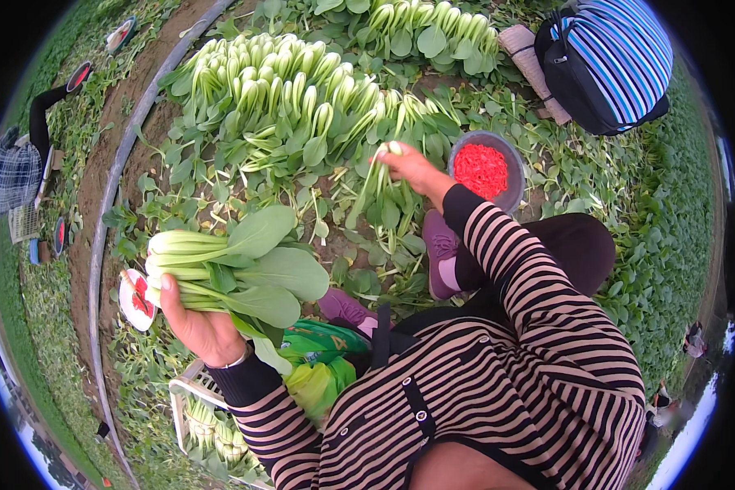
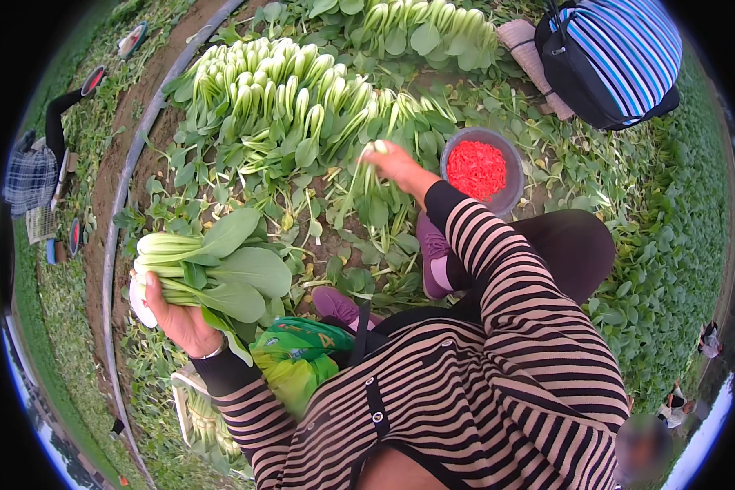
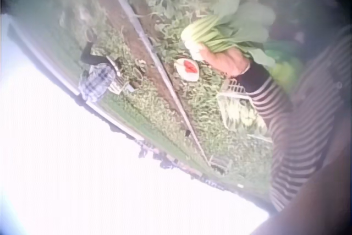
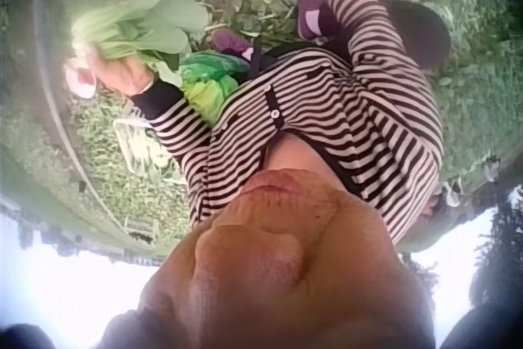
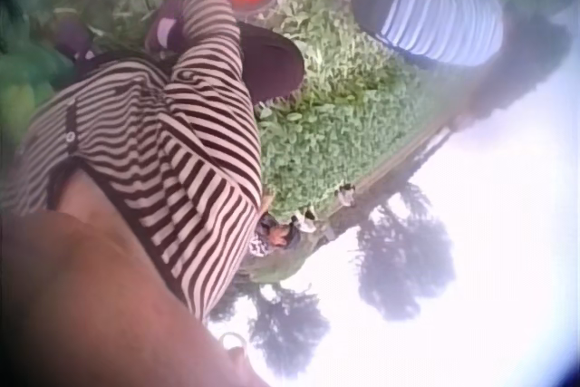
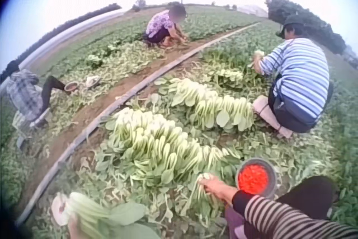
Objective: The person gathers leafy green vegetables from the field, aligns them into bunches, and secures each bunch with a rubber band. The person places the completed bundles into a white crate. Other workers are visible in the background performing similar tasks.
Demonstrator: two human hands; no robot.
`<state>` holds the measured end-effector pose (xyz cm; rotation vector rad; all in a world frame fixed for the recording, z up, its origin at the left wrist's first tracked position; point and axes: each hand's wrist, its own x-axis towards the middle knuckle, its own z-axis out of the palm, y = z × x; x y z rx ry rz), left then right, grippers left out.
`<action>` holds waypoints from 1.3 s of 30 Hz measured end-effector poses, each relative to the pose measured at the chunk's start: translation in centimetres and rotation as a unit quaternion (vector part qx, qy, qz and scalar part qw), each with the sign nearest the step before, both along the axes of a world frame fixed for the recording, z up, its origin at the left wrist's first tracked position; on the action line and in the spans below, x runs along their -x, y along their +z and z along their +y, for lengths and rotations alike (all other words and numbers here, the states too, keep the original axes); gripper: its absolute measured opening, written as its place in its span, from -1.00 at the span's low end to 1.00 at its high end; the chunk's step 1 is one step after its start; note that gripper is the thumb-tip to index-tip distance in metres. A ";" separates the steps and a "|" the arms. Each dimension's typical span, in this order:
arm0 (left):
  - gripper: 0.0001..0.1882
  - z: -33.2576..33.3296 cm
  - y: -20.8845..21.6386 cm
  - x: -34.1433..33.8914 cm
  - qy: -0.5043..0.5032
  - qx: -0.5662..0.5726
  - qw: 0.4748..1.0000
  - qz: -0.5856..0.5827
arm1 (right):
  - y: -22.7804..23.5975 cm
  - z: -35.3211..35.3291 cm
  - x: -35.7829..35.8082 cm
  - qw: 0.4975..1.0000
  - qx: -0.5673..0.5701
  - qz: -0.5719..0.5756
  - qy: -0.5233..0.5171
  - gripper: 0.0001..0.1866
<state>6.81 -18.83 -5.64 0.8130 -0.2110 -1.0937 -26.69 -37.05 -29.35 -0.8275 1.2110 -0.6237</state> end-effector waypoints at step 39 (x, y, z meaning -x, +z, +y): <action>-0.49 -1.4 0.8 2.0 0.007 -0.005 0.999 -0.040 | 8.0 7.6 -2.8 0.990 0.121 -0.028 0.064 -0.60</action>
